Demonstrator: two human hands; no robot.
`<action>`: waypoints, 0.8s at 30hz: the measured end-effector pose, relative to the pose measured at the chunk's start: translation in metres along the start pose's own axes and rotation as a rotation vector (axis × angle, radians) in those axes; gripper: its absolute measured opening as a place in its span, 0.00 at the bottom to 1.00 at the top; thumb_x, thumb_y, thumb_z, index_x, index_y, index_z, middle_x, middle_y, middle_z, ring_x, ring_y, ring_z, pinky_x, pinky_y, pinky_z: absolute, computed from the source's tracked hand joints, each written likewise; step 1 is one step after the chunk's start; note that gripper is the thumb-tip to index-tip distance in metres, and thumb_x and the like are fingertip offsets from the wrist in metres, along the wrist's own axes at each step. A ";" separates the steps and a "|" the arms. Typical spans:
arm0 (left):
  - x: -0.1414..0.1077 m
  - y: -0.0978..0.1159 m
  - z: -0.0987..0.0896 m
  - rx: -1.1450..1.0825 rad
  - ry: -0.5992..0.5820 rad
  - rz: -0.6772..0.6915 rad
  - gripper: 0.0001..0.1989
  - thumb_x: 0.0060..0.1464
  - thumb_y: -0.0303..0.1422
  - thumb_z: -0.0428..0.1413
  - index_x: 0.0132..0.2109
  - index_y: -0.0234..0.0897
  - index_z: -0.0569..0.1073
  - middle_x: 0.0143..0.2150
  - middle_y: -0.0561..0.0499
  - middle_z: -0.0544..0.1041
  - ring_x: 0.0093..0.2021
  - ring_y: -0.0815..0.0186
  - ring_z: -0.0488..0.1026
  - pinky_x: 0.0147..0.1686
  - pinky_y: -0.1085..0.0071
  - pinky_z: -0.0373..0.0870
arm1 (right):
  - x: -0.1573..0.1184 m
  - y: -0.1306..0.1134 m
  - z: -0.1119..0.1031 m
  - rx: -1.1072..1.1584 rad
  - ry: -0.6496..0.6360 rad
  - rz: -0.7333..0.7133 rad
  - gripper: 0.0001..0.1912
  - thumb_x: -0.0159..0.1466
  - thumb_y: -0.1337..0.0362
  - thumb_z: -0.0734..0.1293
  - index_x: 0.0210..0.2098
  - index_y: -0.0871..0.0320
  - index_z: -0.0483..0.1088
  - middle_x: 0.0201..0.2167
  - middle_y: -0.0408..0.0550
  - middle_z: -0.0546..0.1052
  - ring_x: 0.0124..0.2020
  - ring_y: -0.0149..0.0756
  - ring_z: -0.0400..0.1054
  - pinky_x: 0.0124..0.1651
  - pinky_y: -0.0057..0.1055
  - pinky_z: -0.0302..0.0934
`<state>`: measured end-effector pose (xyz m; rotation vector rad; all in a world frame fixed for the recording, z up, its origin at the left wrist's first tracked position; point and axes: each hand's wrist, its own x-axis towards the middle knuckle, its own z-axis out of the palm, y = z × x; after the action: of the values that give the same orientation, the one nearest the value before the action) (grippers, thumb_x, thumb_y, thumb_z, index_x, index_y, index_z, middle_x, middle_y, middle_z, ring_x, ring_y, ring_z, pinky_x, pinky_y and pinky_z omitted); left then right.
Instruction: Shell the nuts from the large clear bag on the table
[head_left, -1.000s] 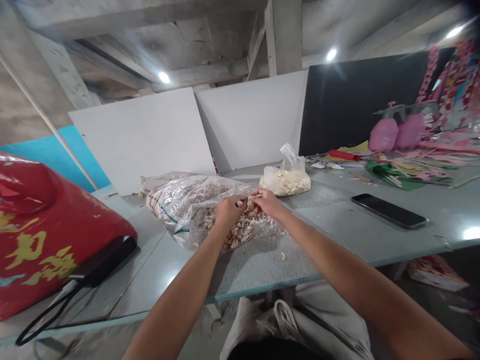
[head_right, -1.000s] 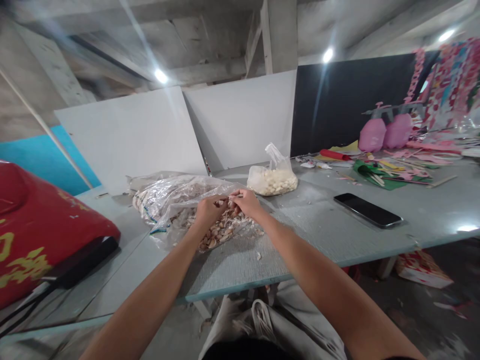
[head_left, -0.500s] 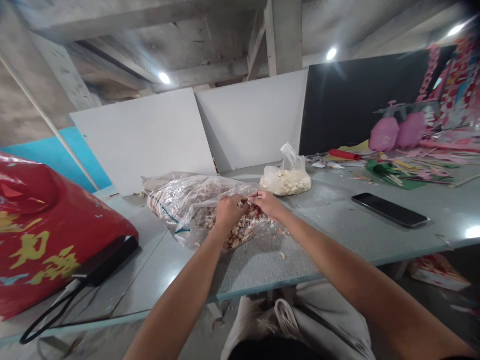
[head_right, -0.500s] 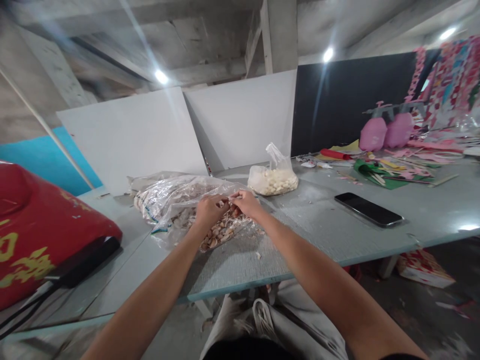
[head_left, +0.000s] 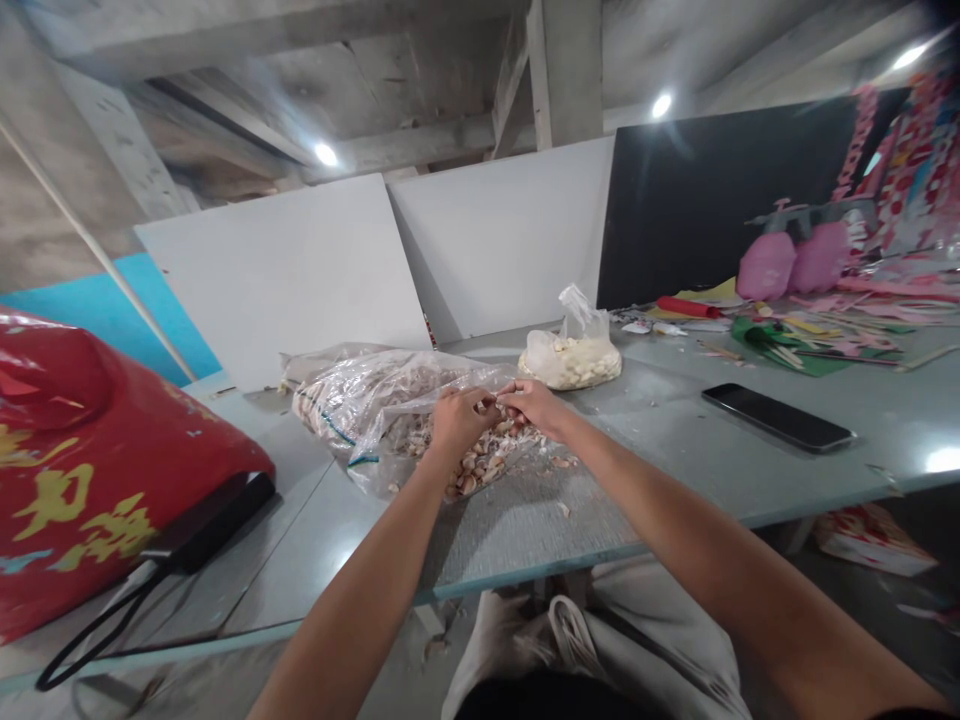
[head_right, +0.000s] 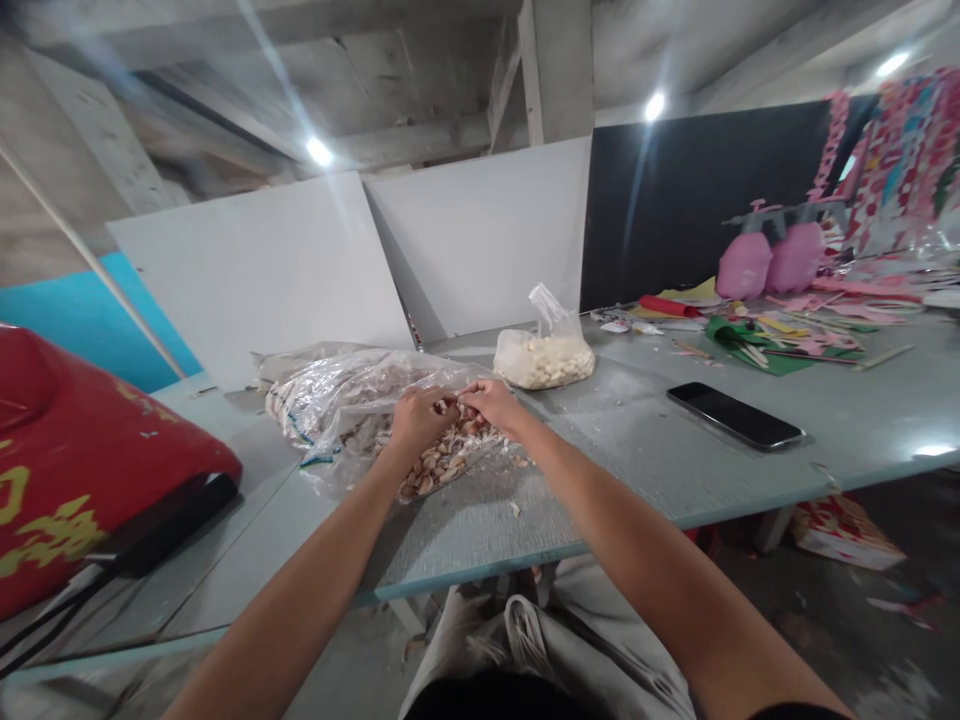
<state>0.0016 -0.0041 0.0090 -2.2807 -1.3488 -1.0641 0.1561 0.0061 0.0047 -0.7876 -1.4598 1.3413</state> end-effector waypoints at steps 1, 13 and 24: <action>0.000 0.001 0.000 0.002 0.000 -0.002 0.08 0.46 0.30 0.54 0.33 0.40 0.77 0.31 0.51 0.78 0.32 0.66 0.71 0.42 0.69 0.59 | 0.000 0.000 0.000 -0.002 -0.006 0.001 0.06 0.54 0.66 0.66 0.29 0.61 0.64 0.12 0.35 0.63 0.11 0.20 0.52 0.15 0.22 0.61; 0.006 0.004 0.001 0.069 0.059 -0.019 0.06 0.48 0.33 0.54 0.31 0.39 0.75 0.29 0.51 0.77 0.31 0.65 0.71 0.41 0.68 0.57 | 0.002 -0.002 0.002 0.016 0.021 -0.064 0.10 0.53 0.63 0.67 0.31 0.59 0.62 0.12 0.33 0.62 0.12 0.22 0.54 0.16 0.24 0.62; 0.006 0.006 0.001 -0.104 0.088 -0.176 0.08 0.47 0.35 0.53 0.28 0.37 0.75 0.23 0.52 0.74 0.25 0.68 0.68 0.30 0.73 0.58 | 0.007 0.005 -0.005 -0.498 0.024 -0.372 0.12 0.61 0.61 0.60 0.43 0.58 0.66 0.22 0.42 0.72 0.19 0.27 0.65 0.26 0.25 0.60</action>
<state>0.0088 -0.0029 0.0138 -2.1894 -1.5142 -1.3035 0.1576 0.0148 0.0011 -0.7856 -1.8439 0.6930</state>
